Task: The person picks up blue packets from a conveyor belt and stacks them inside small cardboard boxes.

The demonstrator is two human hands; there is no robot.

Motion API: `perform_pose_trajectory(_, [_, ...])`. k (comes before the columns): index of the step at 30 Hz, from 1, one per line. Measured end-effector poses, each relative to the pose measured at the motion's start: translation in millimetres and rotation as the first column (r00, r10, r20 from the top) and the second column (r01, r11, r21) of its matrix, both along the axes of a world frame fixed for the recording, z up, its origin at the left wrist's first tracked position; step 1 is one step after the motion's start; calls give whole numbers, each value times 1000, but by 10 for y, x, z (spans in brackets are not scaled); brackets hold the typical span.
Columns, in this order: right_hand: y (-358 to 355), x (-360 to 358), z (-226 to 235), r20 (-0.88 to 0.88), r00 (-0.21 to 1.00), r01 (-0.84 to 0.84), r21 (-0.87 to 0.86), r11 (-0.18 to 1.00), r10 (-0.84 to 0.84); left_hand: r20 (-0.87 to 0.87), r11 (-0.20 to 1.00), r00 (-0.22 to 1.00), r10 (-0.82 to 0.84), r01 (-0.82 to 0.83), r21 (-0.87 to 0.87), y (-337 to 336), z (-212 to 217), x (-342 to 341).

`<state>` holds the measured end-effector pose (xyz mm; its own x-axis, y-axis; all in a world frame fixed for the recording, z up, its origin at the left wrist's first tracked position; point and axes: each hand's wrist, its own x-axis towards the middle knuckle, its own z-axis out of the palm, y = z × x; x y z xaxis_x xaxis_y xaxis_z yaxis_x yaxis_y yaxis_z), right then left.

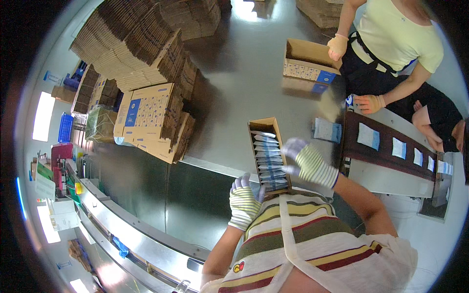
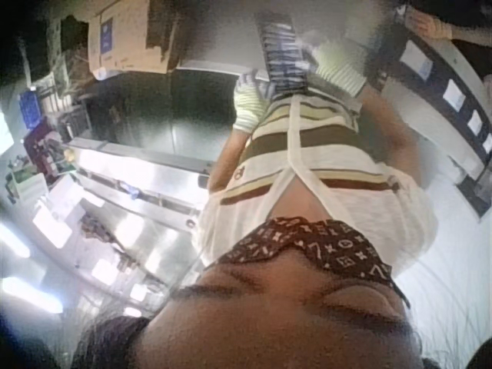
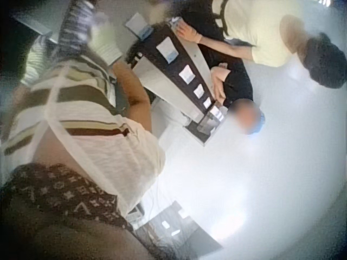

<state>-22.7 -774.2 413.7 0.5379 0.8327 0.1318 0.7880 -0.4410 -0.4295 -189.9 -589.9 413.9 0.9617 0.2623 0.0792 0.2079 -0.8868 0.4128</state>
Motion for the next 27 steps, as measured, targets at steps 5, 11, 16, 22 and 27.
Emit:
perform_pose_trajectory(5, [122,-465,-192,78,886,-464,129,876,458,-101,866,983,156,-186,-464,-26,-699,-102])
perform_pose_trajectory(11, [473,-243,-427,275,882,-352,-159,922,384,81,693,967,242,-114,-712,109,-789,247])
perform_pose_trajectory(16, [1521,990,-231,388,913,7,-328,945,128,224,833,930,293,-133,-537,334,-547,413])
perform_pose_trajectory(22, [2246,2585,452,522,741,460,66,886,-423,175,997,984,17,-30,69,1071,-183,575])
perform_pose_trajectory(27, [1895,1691,260,172,975,162,-122,979,-140,136,787,988,73,-141,600,2214,145,1158])
